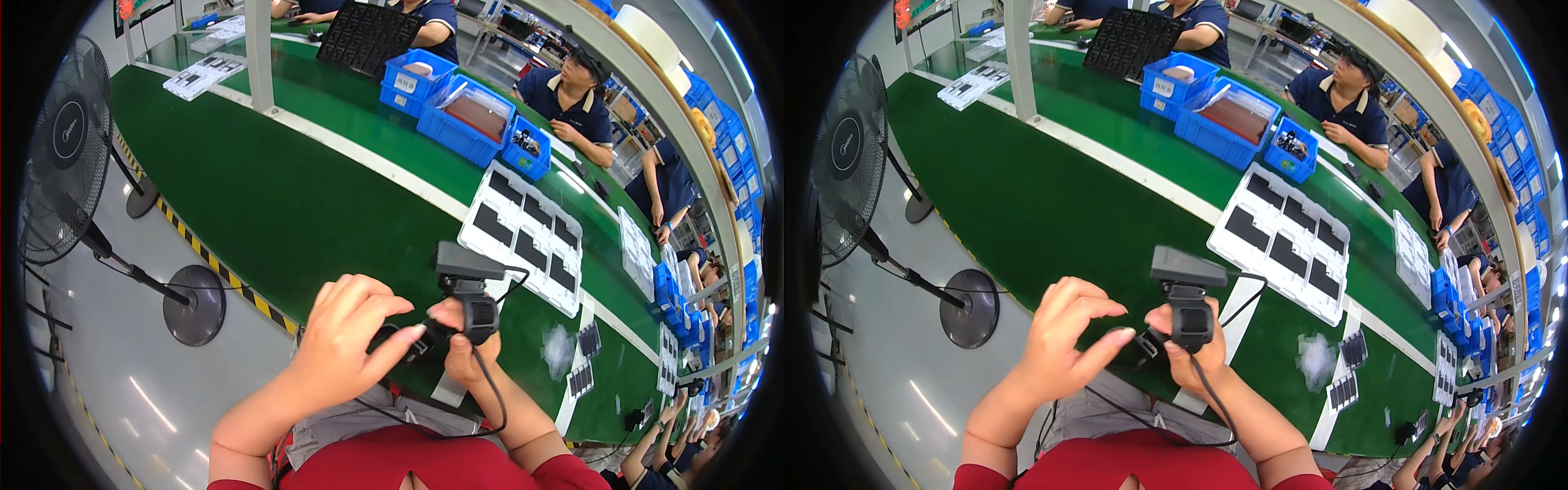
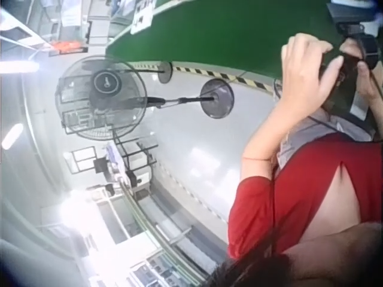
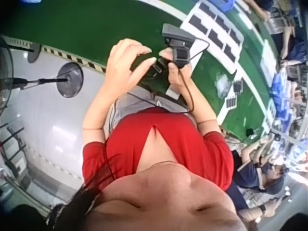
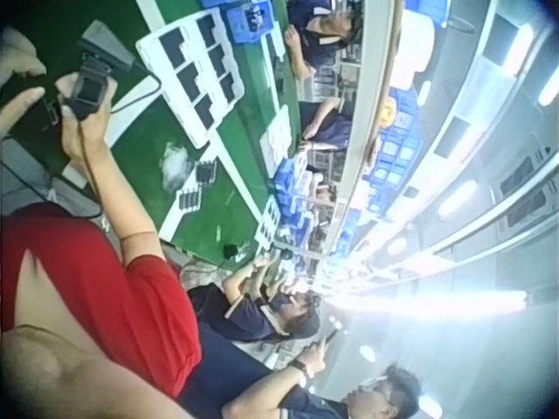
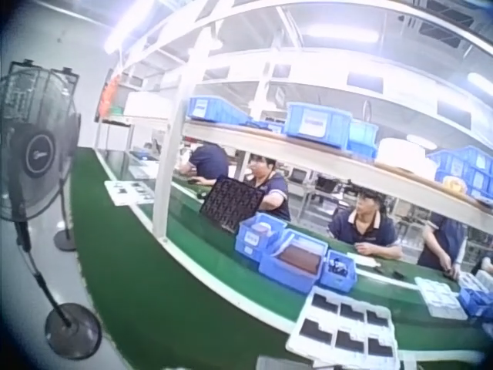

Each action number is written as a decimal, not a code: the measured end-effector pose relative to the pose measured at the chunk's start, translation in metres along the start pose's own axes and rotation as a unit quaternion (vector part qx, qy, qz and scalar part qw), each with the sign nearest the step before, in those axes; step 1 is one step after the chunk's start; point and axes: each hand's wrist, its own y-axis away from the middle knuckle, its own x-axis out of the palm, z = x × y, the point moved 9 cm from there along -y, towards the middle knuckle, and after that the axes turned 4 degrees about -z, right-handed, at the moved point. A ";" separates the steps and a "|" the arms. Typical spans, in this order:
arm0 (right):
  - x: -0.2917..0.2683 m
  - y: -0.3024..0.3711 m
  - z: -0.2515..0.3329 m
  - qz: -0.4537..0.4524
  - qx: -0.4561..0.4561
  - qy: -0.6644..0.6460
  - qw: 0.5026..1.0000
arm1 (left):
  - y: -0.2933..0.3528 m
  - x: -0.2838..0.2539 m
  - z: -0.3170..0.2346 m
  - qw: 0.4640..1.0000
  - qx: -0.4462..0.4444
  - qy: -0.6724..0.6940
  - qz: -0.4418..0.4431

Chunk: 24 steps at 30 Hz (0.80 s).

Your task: Connecting cables and assembling components of an electronic device at a factory workstation.

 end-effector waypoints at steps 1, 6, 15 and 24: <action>-0.002 0.002 0.000 0.002 0.007 0.005 1.000 | 0.004 -0.002 0.006 1.000 -0.008 0.000 0.005; -0.011 0.009 -0.008 -0.028 0.059 -0.021 0.998 | 0.028 -0.018 0.032 0.993 -0.090 0.038 0.067; -0.059 -0.029 -0.022 -0.125 0.080 0.186 0.971 | 0.239 -0.069 0.128 0.832 -0.444 -0.045 0.331; -0.090 -0.096 -0.008 0.004 -0.005 0.370 0.929 | 0.317 0.016 0.183 0.837 -0.534 0.034 0.114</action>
